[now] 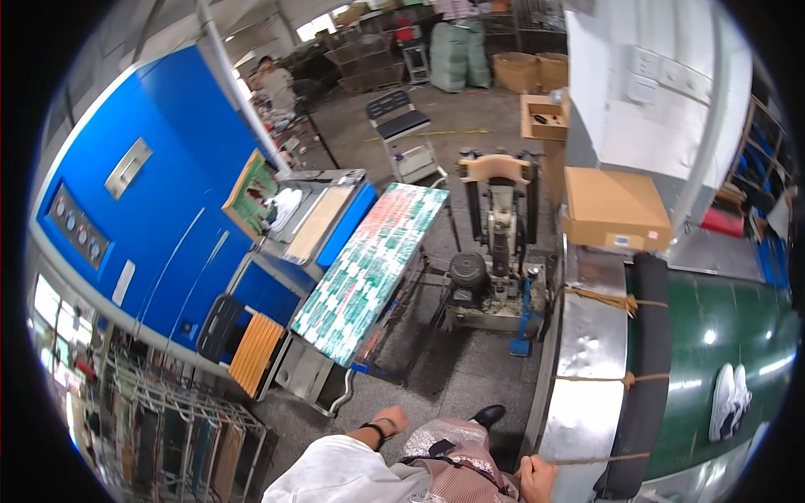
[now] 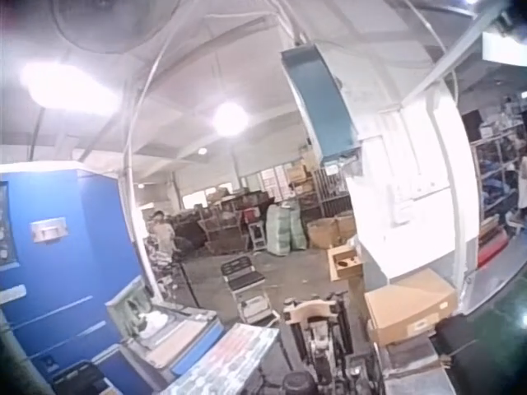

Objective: Organizing shoe lasts and preparing shoes for processing on an assembly line.

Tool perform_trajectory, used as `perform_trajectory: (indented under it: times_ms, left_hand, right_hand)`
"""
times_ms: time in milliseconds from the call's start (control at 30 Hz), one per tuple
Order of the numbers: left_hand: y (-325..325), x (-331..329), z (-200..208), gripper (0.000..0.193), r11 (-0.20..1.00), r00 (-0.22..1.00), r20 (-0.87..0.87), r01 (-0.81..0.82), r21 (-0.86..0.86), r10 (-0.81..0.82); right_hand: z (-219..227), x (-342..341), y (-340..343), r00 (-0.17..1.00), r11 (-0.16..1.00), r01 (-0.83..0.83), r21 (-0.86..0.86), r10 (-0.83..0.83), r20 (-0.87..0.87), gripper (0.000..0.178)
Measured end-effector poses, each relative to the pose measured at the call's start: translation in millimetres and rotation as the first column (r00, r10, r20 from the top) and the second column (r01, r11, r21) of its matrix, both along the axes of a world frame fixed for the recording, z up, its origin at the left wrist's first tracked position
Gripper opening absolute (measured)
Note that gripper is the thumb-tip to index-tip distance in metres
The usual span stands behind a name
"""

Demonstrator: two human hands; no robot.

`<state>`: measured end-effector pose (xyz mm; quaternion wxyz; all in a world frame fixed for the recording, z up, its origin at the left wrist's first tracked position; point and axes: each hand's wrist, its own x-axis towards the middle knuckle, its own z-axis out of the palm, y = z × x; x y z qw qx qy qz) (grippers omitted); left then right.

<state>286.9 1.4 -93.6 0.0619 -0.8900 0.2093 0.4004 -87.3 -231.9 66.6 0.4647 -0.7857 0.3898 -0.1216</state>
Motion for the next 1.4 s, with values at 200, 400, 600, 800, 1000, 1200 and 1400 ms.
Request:
perform_trajectory:
  times_ms: [200,400,600,800,1000,1200,1400]
  left_hand:
    - [82.9,26.6,24.3,0.039,0.977,0.981,0.038,-0.195,0.08,0.193]
    - [50.9,69.8,-5.8,0.032,0.97,0.991,-0.115,-0.096,-0.223,0.071]
    - [26.7,137.3,32.8,0.027,0.893,0.988,-0.153,-0.082,-0.443,0.015]
    - [58.6,216.7,28.1,0.027,0.901,0.988,-0.155,-0.075,-0.428,0.008]
    - [221.7,257.4,-121.1,0.041,0.933,0.922,-0.312,-0.301,-0.198,0.231]
    - [102.5,249.4,-88.2,0.035,0.926,0.946,-0.304,-0.214,-0.311,0.117]
    - [-22.8,255.1,-73.3,0.035,0.953,0.961,-0.258,0.023,-0.301,-0.105]
  right_hand:
    - [30.4,68.3,-17.6,0.999,0.996,-0.031,0.084,0.032,-0.013,0.045]
    - [23.4,130.0,-21.8,0.979,0.992,-0.119,0.03,0.123,-0.165,0.043]
    - [-4.7,186.5,-4.6,0.95,0.958,-0.254,-0.136,0.22,-0.222,0.033]
    - [-31.3,217.1,0.3,0.941,0.968,-0.199,-0.152,0.145,-0.305,0.038]
    - [-12.5,293.4,-32.8,0.983,0.984,-0.116,-0.135,0.094,-0.159,0.024]
    - [-50.7,220.1,-143.6,0.941,0.929,0.232,-0.289,-0.29,-0.175,0.029]
    - [-68.9,147.4,-336.1,0.769,0.752,0.568,-0.336,-0.629,-0.109,0.027]
